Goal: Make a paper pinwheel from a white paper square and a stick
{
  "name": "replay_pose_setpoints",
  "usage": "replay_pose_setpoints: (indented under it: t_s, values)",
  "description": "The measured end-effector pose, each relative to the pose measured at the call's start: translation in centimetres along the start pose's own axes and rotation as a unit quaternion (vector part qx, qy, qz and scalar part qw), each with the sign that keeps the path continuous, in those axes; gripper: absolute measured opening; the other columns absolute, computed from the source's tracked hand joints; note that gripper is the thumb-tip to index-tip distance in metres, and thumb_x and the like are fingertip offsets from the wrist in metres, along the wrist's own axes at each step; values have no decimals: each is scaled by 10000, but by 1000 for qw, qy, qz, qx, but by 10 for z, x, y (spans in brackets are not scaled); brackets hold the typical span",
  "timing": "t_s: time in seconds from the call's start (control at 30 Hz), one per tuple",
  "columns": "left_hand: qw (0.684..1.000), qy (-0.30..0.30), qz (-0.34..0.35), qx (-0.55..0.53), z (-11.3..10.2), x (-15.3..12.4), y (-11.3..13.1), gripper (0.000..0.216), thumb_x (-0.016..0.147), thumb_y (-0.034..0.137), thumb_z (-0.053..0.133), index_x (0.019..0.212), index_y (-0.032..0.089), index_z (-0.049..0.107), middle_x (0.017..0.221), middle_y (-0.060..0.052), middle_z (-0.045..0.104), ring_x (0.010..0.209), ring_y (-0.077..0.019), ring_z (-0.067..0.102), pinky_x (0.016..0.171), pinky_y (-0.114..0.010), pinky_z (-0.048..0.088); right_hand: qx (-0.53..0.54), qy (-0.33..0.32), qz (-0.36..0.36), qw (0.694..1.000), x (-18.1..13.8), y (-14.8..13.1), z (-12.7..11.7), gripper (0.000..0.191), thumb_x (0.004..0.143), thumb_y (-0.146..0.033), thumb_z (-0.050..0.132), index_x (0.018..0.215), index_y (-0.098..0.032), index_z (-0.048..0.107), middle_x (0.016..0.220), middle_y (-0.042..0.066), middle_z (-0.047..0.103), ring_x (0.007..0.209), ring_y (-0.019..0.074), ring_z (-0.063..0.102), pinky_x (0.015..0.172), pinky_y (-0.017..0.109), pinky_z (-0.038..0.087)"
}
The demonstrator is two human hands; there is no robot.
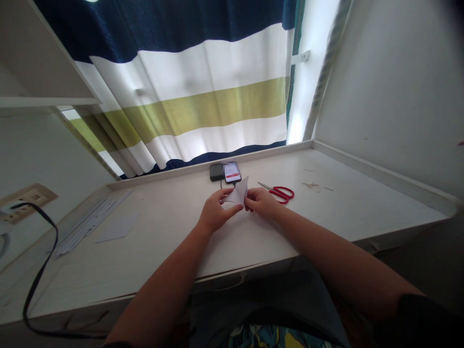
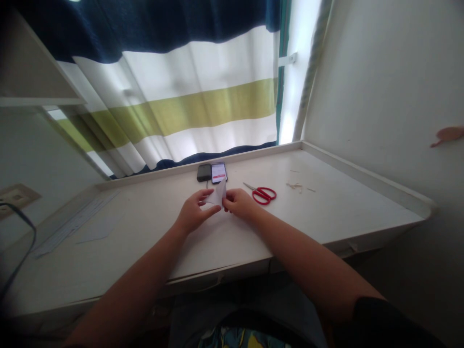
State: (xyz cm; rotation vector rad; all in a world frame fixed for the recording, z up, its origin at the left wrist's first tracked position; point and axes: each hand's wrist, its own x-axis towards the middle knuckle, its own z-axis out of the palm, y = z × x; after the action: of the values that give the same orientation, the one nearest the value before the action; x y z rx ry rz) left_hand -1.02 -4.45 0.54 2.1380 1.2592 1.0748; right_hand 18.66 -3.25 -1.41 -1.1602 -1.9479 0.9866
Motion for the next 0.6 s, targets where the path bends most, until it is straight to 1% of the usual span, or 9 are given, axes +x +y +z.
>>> replay_pose_setpoints:
  t_s: [0.17,0.23,0.37,0.47,0.53,0.6]
  values:
    - [998,-14,25,47,-1,-2,6,718,641,496,770,1255,193,555,1213,-113,620,1072,-274,603,953,-443,487,-28,6,2,1000,-2,-4,-1,238,933,-347,537,981,-125,610,848,18,635,674,112,607,619,276,530]
    - [997,-17,36,64,-1,-2,8,728,647,501,762,1267,183,552,1239,-121,604,1115,-288,577,990,-459,455,-37,9,-1,999,-3,-5,-1,240,934,-348,536,984,-125,610,849,17,635,677,113,608,621,277,530]
    - [994,-29,52,86,-2,-2,10,665,733,484,691,1303,173,544,1339,-133,547,1237,-296,498,1067,-465,381,-60,10,-13,998,-3,-4,-1,235,926,-340,548,995,-124,612,875,23,638,705,121,615,637,286,533]
    - [993,-33,53,100,-4,-3,10,638,762,479,661,1315,182,547,1403,-142,492,1303,-315,436,1098,-491,328,-81,14,-15,997,-2,-3,-1,234,925,-336,551,1006,-126,612,896,29,641,722,126,619,646,291,536]
    - [993,-27,56,104,-4,-3,12,617,774,465,649,1311,177,554,1424,-147,469,1321,-326,414,1106,-505,308,-96,20,-16,995,-3,-4,0,234,923,-336,553,1009,-127,613,909,31,641,736,131,621,654,295,537]
    - [995,-10,60,84,-5,-3,15,552,779,421,647,1277,191,588,1419,-130,481,1316,-325,422,1101,-507,312,-111,26,-18,993,-3,-5,0,235,920,-337,558,1010,-127,615,920,31,642,752,138,623,665,301,538]
